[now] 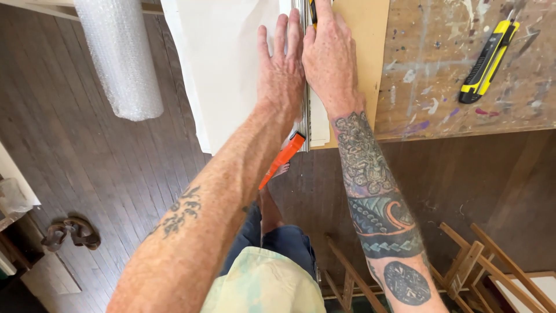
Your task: Trimming paper or mat board using a utility knife and a metal straight edge on a workbench to prepare for framing artwork.
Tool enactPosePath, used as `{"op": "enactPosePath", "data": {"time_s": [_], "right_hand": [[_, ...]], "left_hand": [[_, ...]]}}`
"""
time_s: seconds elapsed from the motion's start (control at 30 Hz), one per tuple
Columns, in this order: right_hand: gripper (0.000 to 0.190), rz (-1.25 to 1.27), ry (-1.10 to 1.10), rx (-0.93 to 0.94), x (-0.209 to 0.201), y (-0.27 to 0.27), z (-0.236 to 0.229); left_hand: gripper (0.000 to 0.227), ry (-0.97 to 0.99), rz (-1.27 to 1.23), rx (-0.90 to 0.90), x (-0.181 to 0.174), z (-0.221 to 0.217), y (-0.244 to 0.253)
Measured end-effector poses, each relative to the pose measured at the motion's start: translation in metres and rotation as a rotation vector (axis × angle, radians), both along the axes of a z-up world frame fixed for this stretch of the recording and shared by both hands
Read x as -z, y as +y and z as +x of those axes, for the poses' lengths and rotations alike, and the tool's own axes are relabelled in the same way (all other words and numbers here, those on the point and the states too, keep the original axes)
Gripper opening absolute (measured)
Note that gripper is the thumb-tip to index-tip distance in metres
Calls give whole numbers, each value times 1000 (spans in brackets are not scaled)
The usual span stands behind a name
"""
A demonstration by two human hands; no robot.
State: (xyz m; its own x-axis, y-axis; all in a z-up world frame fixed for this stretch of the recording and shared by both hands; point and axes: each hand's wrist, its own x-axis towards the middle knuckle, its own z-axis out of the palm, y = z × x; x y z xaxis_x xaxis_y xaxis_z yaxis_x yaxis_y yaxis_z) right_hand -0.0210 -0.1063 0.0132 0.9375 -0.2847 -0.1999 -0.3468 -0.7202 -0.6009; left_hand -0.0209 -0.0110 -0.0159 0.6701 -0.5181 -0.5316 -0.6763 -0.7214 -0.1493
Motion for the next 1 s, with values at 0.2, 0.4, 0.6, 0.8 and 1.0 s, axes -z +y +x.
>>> {"op": "enactPosePath", "data": {"time_s": [0.2, 0.4, 0.6, 0.8, 1.0], "right_hand": [[52, 4, 40, 8, -1, 5, 3], [38, -65, 40, 26, 4, 12, 1], [37, -81, -6, 17, 6, 13, -5], [40, -88, 26, -7, -1, 15, -17], [60, -21, 96, -4, -13, 19, -37]], "left_hand": [[127, -7, 6, -41, 4, -1, 0], [141, 37, -71, -71, 6, -1, 3], [163, 59, -48, -37, -3, 0, 5], [164, 49, -55, -8, 7, 2, 6], [163, 66, -57, 6, 8, 4, 7]]}}
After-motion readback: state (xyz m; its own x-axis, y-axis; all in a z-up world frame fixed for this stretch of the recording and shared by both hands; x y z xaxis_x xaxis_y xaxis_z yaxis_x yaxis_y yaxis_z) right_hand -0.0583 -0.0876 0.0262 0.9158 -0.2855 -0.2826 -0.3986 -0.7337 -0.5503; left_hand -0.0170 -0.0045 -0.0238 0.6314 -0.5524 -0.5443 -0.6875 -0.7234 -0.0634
